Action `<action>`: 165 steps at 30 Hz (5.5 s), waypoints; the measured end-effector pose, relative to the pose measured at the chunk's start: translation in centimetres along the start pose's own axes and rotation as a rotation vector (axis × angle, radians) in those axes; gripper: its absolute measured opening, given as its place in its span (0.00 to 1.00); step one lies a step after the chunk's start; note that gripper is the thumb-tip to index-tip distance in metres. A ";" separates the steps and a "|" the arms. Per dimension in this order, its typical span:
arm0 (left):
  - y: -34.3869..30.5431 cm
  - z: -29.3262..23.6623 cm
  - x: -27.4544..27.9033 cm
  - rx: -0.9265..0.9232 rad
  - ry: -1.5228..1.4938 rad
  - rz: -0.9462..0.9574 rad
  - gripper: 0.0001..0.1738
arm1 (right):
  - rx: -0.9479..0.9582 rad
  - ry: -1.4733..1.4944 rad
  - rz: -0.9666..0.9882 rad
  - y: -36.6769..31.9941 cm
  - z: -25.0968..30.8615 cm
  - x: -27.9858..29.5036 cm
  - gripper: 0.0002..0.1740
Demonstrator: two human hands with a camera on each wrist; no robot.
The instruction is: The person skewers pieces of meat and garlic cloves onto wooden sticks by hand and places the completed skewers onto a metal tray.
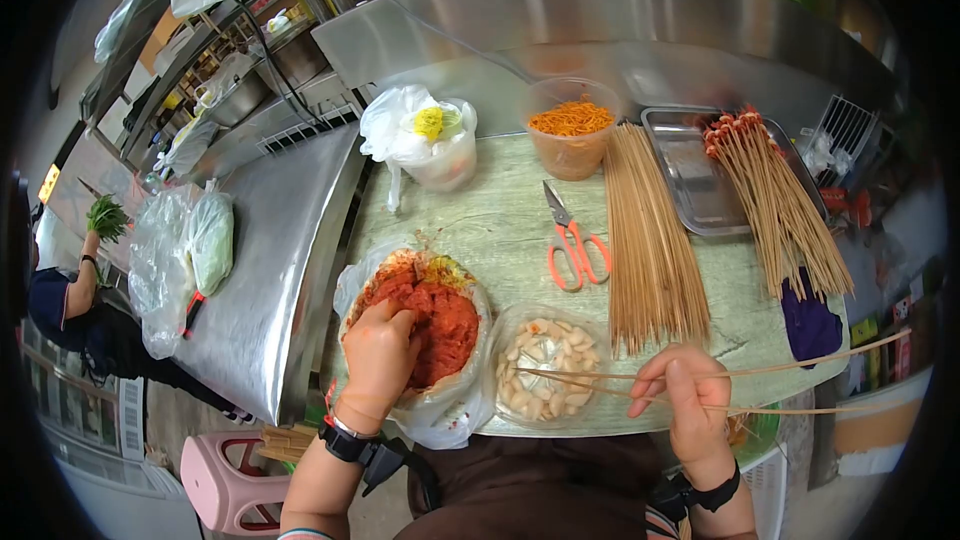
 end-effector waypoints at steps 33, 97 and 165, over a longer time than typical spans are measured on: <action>-3.5 2.6 0.2 0.371 -1.067 -0.281 0.06 | 0.080 -0.097 -0.028 -0.3 2.0 0.7 0.17; -4.8 -4.5 -1.5 0.759 -2.039 -0.024 0.19 | -0.259 0.416 0.097 4.6 -3.0 -4.9 0.23; -5.5 -4.6 -3.5 0.978 -2.233 -0.601 0.13 | 0.791 -0.448 0.400 -2.1 4.1 -7.9 0.12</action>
Point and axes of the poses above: each hand's wrist, its own y-axis towards the middle knuckle, its own x-axis out of the back of the hand, z = x × y, the point moved 6 cm from there along y, towards the middle knuckle, and after that the axes turned 7 degrees about -x, right-handed, at the moved point
